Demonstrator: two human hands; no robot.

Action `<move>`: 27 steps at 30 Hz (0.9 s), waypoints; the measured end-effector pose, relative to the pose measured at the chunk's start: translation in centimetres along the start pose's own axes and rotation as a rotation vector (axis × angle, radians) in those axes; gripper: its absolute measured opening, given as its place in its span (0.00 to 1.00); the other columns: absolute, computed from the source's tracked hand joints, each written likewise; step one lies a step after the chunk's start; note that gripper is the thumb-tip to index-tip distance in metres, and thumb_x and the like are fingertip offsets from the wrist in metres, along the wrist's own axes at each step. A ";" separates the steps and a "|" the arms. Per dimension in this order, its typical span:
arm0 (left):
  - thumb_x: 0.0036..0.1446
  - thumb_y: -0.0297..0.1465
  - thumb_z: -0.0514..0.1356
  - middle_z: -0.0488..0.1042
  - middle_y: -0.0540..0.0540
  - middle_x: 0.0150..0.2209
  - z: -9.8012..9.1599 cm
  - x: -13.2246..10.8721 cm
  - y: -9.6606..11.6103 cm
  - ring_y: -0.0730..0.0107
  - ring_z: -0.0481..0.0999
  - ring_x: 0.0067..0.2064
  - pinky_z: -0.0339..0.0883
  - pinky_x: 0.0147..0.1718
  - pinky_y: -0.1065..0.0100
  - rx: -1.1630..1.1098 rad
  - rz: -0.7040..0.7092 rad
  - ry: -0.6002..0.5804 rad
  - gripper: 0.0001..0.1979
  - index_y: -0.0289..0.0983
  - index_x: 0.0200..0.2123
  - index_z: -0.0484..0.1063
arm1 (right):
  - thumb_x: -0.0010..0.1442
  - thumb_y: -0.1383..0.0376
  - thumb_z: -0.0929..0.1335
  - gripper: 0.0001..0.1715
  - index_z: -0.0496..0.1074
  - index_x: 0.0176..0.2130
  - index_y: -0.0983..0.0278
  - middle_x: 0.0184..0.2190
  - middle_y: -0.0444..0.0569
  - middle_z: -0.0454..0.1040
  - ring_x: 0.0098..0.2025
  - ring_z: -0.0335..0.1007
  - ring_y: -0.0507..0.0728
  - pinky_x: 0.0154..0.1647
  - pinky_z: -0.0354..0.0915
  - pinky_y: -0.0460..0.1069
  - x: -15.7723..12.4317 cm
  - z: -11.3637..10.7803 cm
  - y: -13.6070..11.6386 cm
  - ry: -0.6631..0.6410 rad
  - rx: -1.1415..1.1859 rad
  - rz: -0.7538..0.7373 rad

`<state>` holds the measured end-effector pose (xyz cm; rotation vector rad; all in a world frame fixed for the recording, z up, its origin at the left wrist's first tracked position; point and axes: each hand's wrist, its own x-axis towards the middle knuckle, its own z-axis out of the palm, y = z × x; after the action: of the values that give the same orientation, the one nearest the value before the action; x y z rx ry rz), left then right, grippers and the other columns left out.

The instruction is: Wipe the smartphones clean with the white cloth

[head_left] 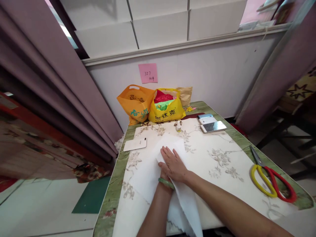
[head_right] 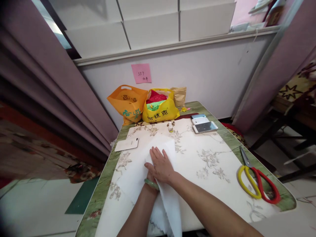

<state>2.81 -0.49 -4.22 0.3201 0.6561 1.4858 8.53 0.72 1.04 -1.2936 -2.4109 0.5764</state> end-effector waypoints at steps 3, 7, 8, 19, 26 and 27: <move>0.63 0.44 0.44 0.64 0.47 0.63 -0.1 0.2 1.0 0.61 0.52 0.67 0.50 0.63 0.60 -0.061 -0.036 0.042 0.25 0.44 0.56 0.69 | 0.68 0.45 0.47 0.42 0.46 0.68 0.69 0.69 0.54 0.43 0.71 0.34 0.60 0.69 0.37 0.61 1.0 0.5 0.7 0.021 -0.046 0.017; 0.62 0.46 0.48 0.65 0.45 0.62 1.0 0.2 1.8 0.56 0.55 0.67 0.52 0.63 0.58 -0.110 -0.251 -0.111 0.26 0.42 0.58 0.68 | 0.67 0.45 0.47 0.43 0.46 0.68 0.71 0.69 0.55 0.43 0.71 0.35 0.60 0.68 0.38 0.60 1.8 0.7 2.0 0.057 -0.061 0.123; 0.62 0.47 0.49 0.65 0.45 0.62 1.4 0.1 1.9 0.55 0.55 0.66 0.52 0.63 0.58 -0.121 -0.279 -0.143 0.27 0.41 0.58 0.68 | 0.67 0.45 0.47 0.44 0.46 0.68 0.72 0.69 0.55 0.43 0.71 0.34 0.60 0.68 0.38 0.60 2.0 0.7 2.4 0.061 -0.065 0.163; 0.65 0.42 0.47 0.71 0.42 0.57 2.2 -0.8 2.1 0.60 0.64 0.62 0.54 0.63 0.61 -0.243 -0.392 -0.056 0.24 0.35 0.53 0.72 | 0.68 0.48 0.50 0.41 0.38 0.69 0.68 0.69 0.57 0.43 0.71 0.33 0.62 0.67 0.31 0.67 -3.4 1.0 4.7 0.128 -0.211 0.198; 0.61 0.45 0.52 0.77 0.39 0.48 0.4 -0.5 2.1 0.55 0.68 0.59 0.55 0.62 0.56 -0.121 -0.388 -0.072 0.23 0.34 0.43 0.77 | 0.67 0.48 0.57 0.45 0.33 0.69 0.64 0.69 0.56 0.40 0.70 0.34 0.66 0.67 0.29 0.70 -7.0 0.8 3.2 0.122 -0.224 -0.123; 0.62 0.44 0.51 0.78 0.39 0.46 0.0 -0.6 2.2 0.56 0.68 0.59 0.57 0.61 0.58 -0.070 -0.359 -0.087 0.22 0.35 0.40 0.78 | 0.66 0.48 0.58 0.45 0.32 0.69 0.64 0.70 0.56 0.39 0.70 0.34 0.65 0.67 0.30 0.68 -6.9 0.6 3.0 0.098 -0.206 -0.178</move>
<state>1.04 -0.90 -2.85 0.1995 0.5575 1.1422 14.01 -3.73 -1.72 -1.1375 -2.5209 0.2158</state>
